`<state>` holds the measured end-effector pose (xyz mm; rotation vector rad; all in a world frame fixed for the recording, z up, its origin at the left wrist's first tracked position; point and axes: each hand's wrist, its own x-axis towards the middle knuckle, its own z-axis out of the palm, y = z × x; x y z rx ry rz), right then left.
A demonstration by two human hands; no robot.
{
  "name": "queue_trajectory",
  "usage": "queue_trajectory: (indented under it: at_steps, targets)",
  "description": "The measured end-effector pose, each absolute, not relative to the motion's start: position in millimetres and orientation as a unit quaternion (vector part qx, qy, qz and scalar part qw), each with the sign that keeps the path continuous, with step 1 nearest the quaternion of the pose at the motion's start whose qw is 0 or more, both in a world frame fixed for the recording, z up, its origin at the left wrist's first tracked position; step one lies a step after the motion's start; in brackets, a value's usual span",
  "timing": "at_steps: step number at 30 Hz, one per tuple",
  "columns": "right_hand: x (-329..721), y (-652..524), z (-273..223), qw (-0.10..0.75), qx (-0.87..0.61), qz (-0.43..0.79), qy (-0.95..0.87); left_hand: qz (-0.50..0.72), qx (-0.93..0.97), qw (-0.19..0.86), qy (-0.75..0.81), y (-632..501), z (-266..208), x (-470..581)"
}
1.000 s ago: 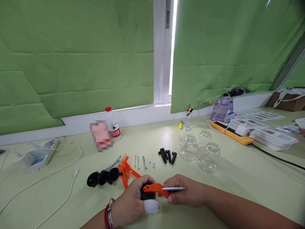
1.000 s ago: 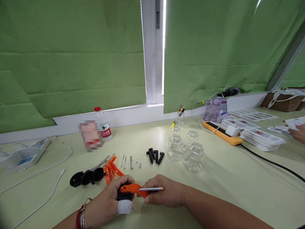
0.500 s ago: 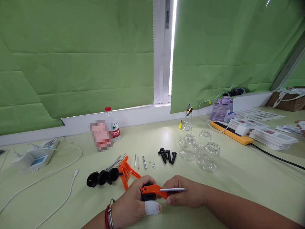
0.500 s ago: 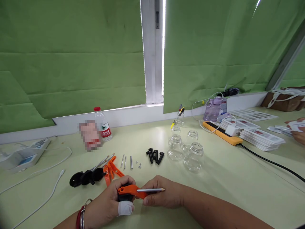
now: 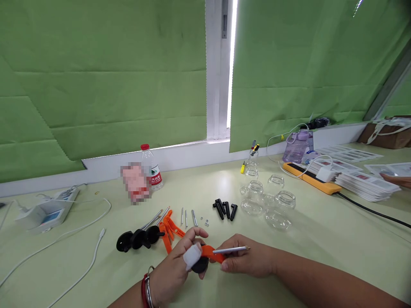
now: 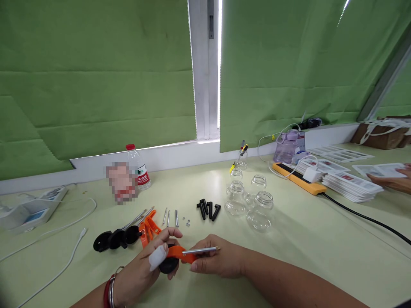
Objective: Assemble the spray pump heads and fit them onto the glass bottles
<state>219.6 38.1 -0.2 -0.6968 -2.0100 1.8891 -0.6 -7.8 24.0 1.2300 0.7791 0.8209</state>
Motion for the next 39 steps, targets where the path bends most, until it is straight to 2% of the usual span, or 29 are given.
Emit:
queue_trajectory:
  at_steps: [6,12,16,18,21,26,30,34,39]
  targets:
    - [219.4,36.1,3.2,0.154,-0.265,0.649,-0.696,0.418,0.466,0.719,0.301,-8.5,22.6,0.3]
    - [216.7,38.2,-3.8,0.183,-0.24,0.659,-0.689,0.435,0.442,0.721,0.31,-7.2,26.9,1.7]
    - [213.0,42.1,-11.0,0.216,-0.232,0.629,-0.71,0.493,0.401,0.7,0.326,0.2,30.5,-4.4]
    - [210.5,42.8,-11.3,0.236,-0.27,0.576,-0.735,0.526,0.379,0.682,0.338,4.9,33.0,-10.2]
    - [205.7,42.9,-5.7,0.228,-0.322,0.425,-0.814,0.564,0.358,0.66,0.343,11.1,37.1,-18.4]
    - [192.5,52.9,3.0,0.15,-0.325,0.161,-0.92,0.591,0.336,0.642,0.354,16.9,40.6,-21.6]
    - [176.0,69.1,4.5,0.093,-0.255,-0.02,-0.962,0.597,0.338,0.635,0.356,16.3,39.1,-20.1]
    - [157.2,79.2,7.1,0.083,-0.231,-0.103,-0.964,0.605,0.344,0.627,0.35,14.9,36.8,-20.6]
    - [143.7,81.2,0.4,0.082,-0.24,-0.135,-0.958,0.622,0.346,0.608,0.352,16.7,35.7,-21.3]
